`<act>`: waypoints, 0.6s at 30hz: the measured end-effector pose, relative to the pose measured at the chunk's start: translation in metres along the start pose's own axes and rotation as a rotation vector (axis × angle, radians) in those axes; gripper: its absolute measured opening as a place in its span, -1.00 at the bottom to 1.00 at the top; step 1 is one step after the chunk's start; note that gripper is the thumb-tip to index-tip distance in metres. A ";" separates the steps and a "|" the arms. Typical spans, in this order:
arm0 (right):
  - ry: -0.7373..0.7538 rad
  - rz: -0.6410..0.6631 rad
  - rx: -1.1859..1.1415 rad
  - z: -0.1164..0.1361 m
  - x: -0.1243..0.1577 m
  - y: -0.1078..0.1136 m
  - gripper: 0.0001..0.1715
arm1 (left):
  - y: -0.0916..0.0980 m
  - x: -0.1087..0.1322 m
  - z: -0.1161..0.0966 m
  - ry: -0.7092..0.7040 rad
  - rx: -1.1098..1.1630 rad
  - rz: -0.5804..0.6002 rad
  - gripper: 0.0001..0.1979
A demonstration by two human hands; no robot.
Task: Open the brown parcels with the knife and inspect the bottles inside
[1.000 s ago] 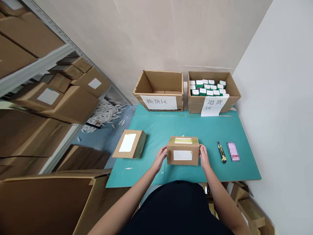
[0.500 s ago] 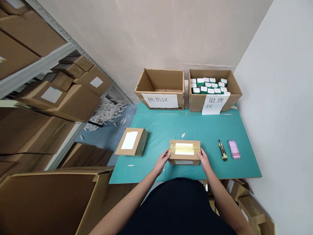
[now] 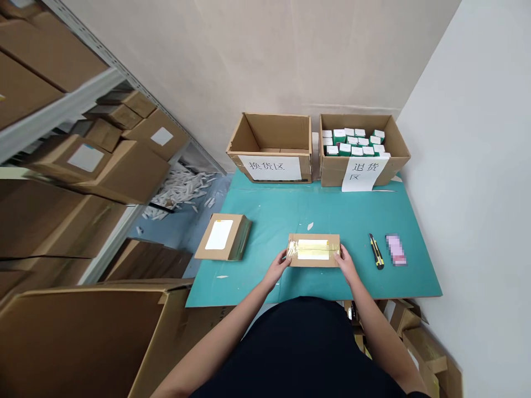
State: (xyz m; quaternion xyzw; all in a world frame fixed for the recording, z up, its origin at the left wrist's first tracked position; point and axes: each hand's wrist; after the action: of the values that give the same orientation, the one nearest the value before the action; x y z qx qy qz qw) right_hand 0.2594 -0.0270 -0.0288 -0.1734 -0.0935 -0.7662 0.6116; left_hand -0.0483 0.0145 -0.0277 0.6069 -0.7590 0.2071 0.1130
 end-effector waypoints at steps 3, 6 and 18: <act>-0.012 -0.003 0.026 0.003 0.004 0.000 -0.02 | -0.002 0.003 -0.001 0.008 -0.007 -0.005 -0.27; -0.027 -0.001 0.021 0.008 0.009 -0.001 -0.08 | -0.004 0.006 -0.005 0.018 -0.020 -0.018 -0.30; -0.022 -0.238 0.114 -0.006 0.033 0.045 -0.23 | -0.007 0.021 -0.016 0.206 -0.160 -0.138 -0.35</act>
State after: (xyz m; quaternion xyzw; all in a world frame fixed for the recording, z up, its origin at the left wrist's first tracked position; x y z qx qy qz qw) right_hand 0.2961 -0.0696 -0.0249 -0.1344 -0.1632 -0.8249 0.5243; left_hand -0.0478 0.0018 -0.0029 0.6223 -0.7138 0.1989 0.2524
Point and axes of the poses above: each hand's wrist, its own x-axis away from the middle knuckle, its own y-axis out of the back of the hand, z = x × y, and after that the axes turned 3 degrees about z, right-handed
